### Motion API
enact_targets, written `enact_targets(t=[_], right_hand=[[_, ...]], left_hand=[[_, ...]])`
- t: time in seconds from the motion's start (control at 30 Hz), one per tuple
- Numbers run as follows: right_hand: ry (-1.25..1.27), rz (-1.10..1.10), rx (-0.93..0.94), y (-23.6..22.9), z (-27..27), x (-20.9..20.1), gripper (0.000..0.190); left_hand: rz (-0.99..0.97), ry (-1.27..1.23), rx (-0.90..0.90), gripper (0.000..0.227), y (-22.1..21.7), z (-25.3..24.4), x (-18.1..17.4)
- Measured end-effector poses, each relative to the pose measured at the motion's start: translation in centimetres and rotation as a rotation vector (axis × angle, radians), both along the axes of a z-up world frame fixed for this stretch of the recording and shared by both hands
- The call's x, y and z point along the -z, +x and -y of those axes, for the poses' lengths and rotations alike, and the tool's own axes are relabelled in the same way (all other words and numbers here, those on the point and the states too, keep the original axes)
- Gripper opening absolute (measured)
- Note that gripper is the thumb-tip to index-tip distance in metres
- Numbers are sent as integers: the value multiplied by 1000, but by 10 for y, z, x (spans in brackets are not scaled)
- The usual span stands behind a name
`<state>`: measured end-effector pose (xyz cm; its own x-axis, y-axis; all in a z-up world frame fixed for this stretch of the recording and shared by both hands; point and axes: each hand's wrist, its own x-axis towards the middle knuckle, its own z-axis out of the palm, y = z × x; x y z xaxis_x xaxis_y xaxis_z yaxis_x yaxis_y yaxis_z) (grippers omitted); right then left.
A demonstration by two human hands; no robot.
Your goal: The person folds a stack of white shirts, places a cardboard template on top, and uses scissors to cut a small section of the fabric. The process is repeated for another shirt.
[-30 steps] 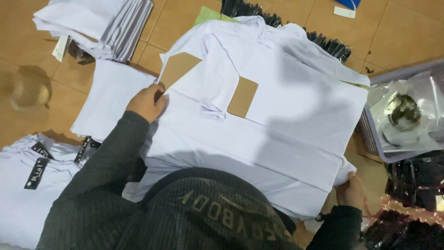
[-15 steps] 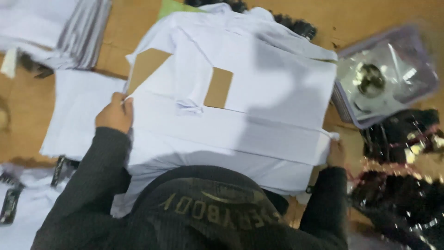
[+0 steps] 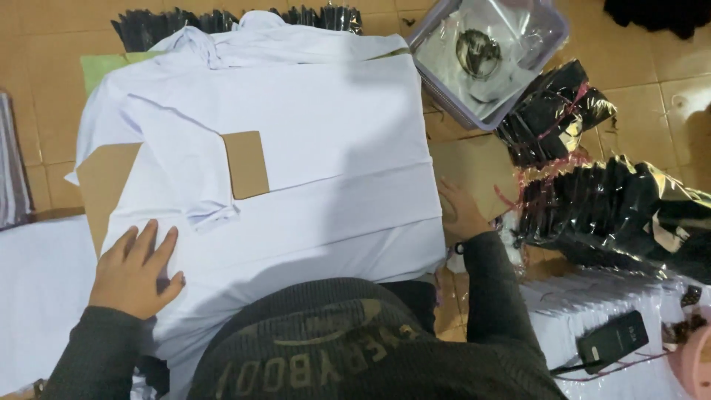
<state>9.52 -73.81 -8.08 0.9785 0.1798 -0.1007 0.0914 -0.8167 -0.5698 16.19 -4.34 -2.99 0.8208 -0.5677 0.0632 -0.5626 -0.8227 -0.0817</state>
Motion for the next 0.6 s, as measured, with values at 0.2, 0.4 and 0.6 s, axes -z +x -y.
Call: enact_targets(t=[0.2,0.4,0.6], right_hand=[[23,99,129,13,-27,9,54],[7,35,237,9,-18,20,52],[-3,48,251,7,5,32,50]], left_hand=[[-2,135,18,85,7,-9,15],[-52,217,-62,100,4,12,-4],[-351,397,-176,95,6,33,-15]])
